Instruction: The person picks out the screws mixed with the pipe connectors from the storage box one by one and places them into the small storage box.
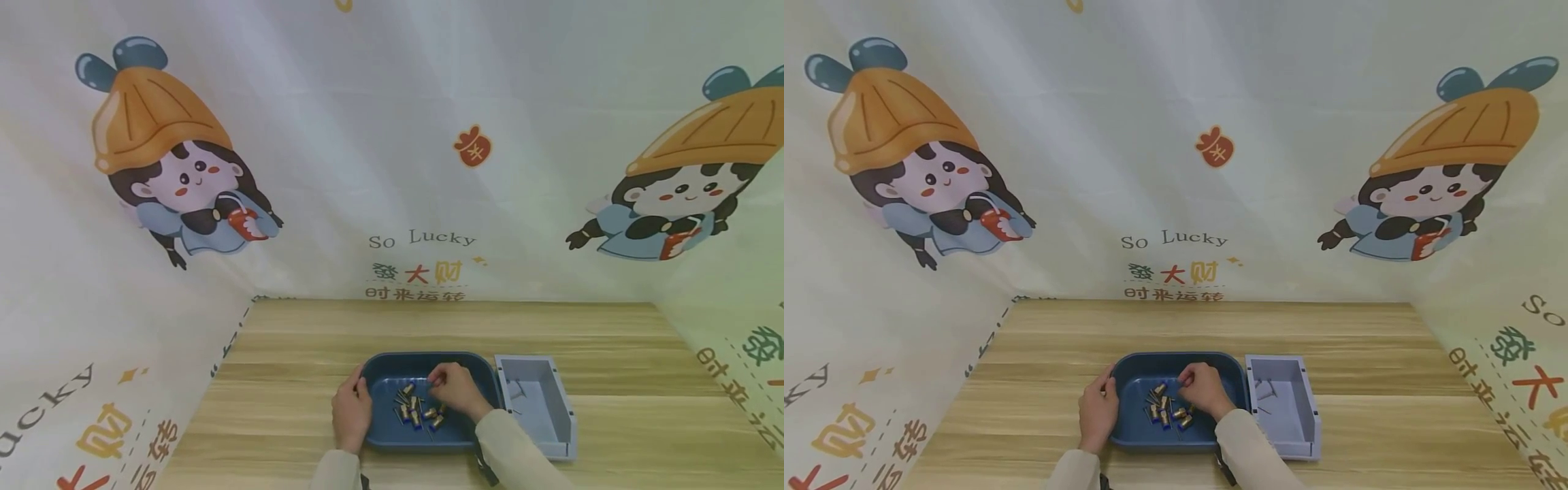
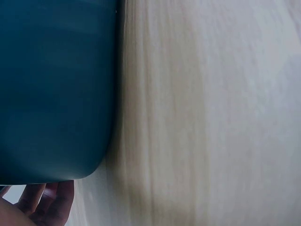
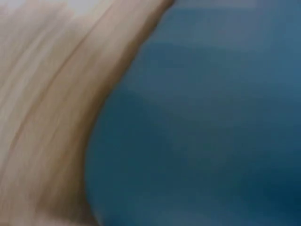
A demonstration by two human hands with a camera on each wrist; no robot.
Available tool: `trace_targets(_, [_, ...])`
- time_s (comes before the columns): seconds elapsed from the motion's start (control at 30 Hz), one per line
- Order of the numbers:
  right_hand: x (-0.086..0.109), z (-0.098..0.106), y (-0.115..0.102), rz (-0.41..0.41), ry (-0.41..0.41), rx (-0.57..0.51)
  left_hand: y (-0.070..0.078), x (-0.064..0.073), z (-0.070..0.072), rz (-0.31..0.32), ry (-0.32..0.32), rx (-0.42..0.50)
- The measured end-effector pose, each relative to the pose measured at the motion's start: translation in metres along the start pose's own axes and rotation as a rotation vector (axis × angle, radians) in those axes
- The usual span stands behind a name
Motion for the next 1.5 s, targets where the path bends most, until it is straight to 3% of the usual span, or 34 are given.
trace_targets(0.43, [0.001,-0.019,-0.002,0.017,-0.032,0.036,-0.001,0.001,0.001,0.011,0.003,0.003])
trace_targets(0.87, [-0.001,-0.022,0.003,0.022,-0.016,0.055,0.002,-0.001,0.001,-0.002,0.016,-0.001])
trace_targets(1.5, [0.0,-0.033,0.005,-0.012,-0.032,0.059,-0.002,0.0,0.0,0.026,-0.005,-0.012])
Point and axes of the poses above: each hand's wrist, its own x-axis away from the middle knuckle, its own z-axis out of the back of the hand, y = z × x, the point moved 10 cm from there along -x, towards the middle knuckle, and after that the axes turned 2 degrees about y, right-handed, at the moved point
